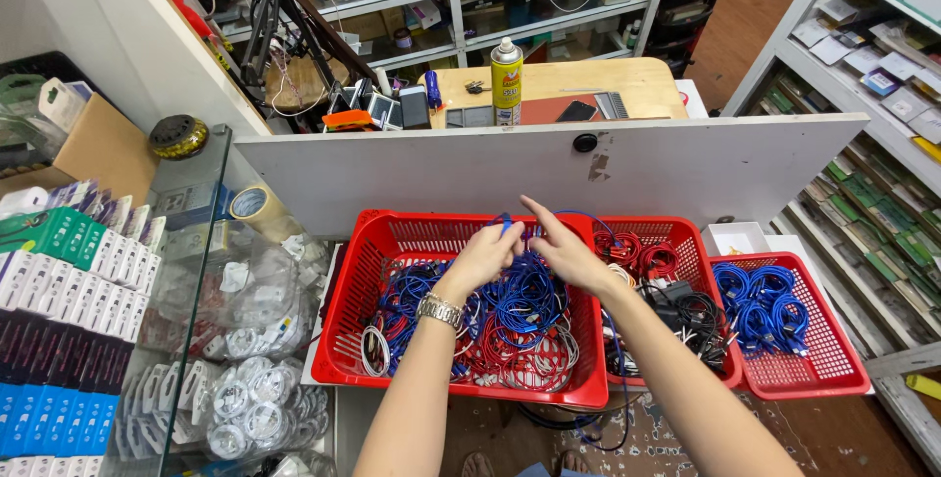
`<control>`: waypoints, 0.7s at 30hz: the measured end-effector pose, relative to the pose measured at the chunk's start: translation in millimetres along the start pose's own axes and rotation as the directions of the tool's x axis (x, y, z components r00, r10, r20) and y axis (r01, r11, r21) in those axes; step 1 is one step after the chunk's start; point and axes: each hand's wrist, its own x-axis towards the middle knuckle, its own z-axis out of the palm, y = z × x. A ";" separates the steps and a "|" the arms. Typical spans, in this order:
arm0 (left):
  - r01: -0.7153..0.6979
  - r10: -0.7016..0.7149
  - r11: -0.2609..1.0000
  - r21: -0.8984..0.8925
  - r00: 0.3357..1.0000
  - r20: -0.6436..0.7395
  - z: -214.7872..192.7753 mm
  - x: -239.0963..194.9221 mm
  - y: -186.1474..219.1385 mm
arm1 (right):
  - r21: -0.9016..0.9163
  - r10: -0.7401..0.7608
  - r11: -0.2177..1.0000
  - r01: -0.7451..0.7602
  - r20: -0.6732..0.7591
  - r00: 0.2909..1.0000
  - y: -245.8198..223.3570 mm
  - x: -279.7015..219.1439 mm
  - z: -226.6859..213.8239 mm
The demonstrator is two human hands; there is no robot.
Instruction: The person sorts tangled cables from a mixed basket into separate red baskets by color and type. They untangle, coil, and place blue, red, white, and black cables into their respective containers.
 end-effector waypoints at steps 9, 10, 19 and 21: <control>0.015 0.038 0.938 -0.347 0.989 0.145 -48.0 -17.8 2.3 | 0.359 0.396 0.829 -0.429 0.164 0.903 6.2 11.8 -58.4; 0.012 0.075 0.893 -0.450 0.982 0.175 -47.6 -21.2 2.1 | 0.394 0.410 0.832 -0.392 0.040 0.911 11.1 15.3 -63.3; -0.259 0.269 0.586 -0.768 0.956 -0.117 -24.0 -8.2 35.2 | 0.276 0.437 0.823 -0.497 0.252 0.864 -1.9 -7.3 45.3; -0.371 0.313 0.757 -0.538 0.929 -0.199 -37.2 -1.5 40.7 | 0.233 0.370 0.829 -0.509 0.454 0.810 -25.7 -18.0 38.6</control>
